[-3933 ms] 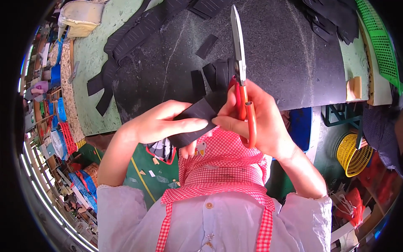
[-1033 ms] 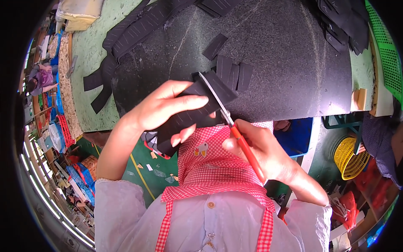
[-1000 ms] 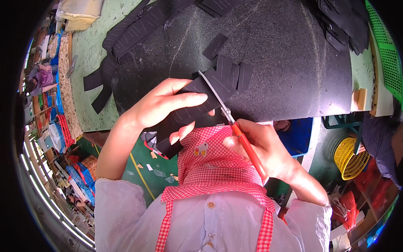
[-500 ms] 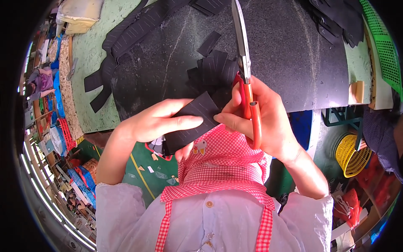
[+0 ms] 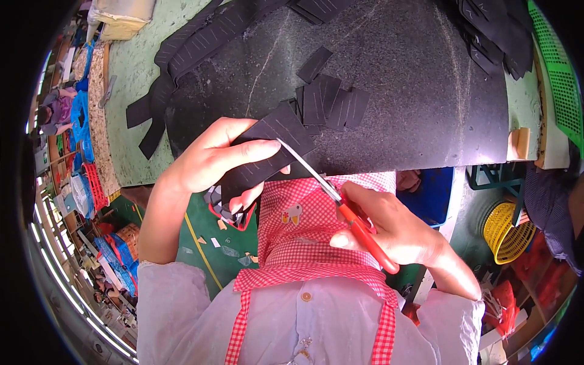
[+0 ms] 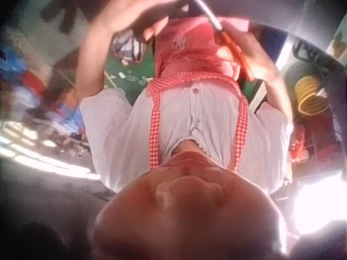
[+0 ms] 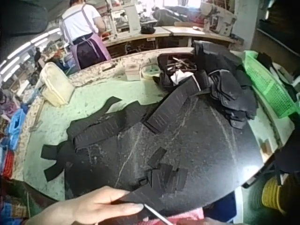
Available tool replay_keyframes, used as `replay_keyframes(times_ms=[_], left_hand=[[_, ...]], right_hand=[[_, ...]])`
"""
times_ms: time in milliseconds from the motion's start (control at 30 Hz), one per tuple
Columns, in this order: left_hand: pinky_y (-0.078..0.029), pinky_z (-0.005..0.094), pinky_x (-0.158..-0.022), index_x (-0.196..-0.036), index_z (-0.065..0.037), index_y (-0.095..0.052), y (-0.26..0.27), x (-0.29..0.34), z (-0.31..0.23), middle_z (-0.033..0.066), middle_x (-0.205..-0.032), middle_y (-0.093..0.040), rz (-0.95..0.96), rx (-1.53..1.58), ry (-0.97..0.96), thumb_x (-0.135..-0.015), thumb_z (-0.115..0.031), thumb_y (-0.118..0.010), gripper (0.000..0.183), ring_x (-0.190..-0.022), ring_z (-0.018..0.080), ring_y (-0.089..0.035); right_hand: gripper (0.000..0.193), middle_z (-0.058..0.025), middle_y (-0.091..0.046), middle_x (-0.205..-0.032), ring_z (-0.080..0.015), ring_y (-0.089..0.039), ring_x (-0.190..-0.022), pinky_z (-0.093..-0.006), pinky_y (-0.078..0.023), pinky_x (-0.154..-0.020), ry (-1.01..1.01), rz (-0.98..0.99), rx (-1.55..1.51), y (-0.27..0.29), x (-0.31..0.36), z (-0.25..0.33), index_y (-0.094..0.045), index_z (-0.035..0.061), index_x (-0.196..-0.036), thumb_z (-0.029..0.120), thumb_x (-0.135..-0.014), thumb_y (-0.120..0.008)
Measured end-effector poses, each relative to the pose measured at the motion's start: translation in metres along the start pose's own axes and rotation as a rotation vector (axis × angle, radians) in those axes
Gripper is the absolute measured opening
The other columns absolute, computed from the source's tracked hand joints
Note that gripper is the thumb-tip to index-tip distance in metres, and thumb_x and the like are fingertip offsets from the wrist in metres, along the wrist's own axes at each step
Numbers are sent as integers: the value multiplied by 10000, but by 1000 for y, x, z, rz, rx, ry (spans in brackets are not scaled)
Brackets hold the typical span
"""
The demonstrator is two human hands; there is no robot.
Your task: Cutting strips of black material into smaller rectangular pieces using scissors at a manufacturing workbench.
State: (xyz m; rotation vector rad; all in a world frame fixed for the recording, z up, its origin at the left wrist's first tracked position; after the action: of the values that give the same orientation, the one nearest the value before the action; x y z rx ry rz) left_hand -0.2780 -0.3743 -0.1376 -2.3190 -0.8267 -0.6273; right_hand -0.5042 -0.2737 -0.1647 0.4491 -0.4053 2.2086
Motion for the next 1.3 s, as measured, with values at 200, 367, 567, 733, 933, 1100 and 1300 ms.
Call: replay_keyframes(times_ms=[200, 367, 567, 733, 933, 1100, 1300], left_hand=[[-448, 260, -381, -970, 67, -605, 1, -6, -5, 98, -562, -582, 44, -7, 20, -1019, -200, -504, 289, -411, 147, -566], [-454, 266, -381, -977, 68, -602, 1, -11, -4, 103, -558, -580, 29, -1, 44, -1018, -203, -505, 291, -417, 149, -570], [-459, 271, -381, -976, 74, -597, 4, -17, -6, 104, -554, -578, 43, 8, 44, -1020, -206, -502, 299, -421, 155, -576], [-458, 275, -374, -976, 78, -594, 9, -20, -4, 107, -555, -578, 42, 0, 45, -1022, -205, -496, 302, -422, 161, -580], [-473, 250, -431, -1004, 33, -621, 13, -33, 0, 125, -613, -646, 178, 30, 113, -1016, -265, -494, 324, -436, 155, -585], [-467, 271, -411, -985, 53, -606, 16, -35, 2, 121, -580, -608, 129, 65, 97, -1020, -235, -485, 314, -421, 169, -575], [-457, 293, -388, -982, 71, -576, 11, -16, 1, 139, -569, -597, 38, 55, 103, -1019, -203, -482, 292, -410, 190, -571]], right_hand=[[569, -78, -483, -691, -141, -450, -639, -308, -403, -613, -14, -57, 70, 6, -2, 4, -548, -13, -953, 482, -798, -782], [573, -78, -496, -692, -144, -469, -640, -314, -408, -605, -12, -106, 126, 8, -3, 1, -544, -9, -946, 487, -791, -787], [524, -77, -508, -681, -133, -484, -626, -307, -407, -587, 36, -125, 149, 10, -6, -1, -549, -10, -935, 451, -823, -773], [415, -68, -498, -641, -96, -459, -601, -284, -393, -550, -78, -129, -31, 9, -4, 3, -549, -11, -874, 357, -878, -742], [378, -18, -497, -617, -52, -437, -589, -261, -379, -529, -100, -184, -29, 10, -15, 5, -571, 2, -833, 340, -893, -730], [395, 7, -487, -587, -45, -447, -559, -265, -373, -500, -212, -168, -59, 13, -14, 7, -588, -1, -846, 370, -910, -707], [380, 28, -498, -604, -31, -481, -526, -216, -372, -473, -155, -164, -185, 14, -9, 12, -578, 20, -886, 379, -910, -702]])
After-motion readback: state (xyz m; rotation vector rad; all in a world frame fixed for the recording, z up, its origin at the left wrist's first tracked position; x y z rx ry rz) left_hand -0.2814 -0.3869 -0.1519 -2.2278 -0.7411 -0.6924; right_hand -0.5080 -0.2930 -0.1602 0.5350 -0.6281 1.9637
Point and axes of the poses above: each hand's wrist, its own x-axis away from the middle knuckle, its own y-axis out of the back of the hand, z = x × y, the point moved 3 cm from there along -x, towards the middle knuckle
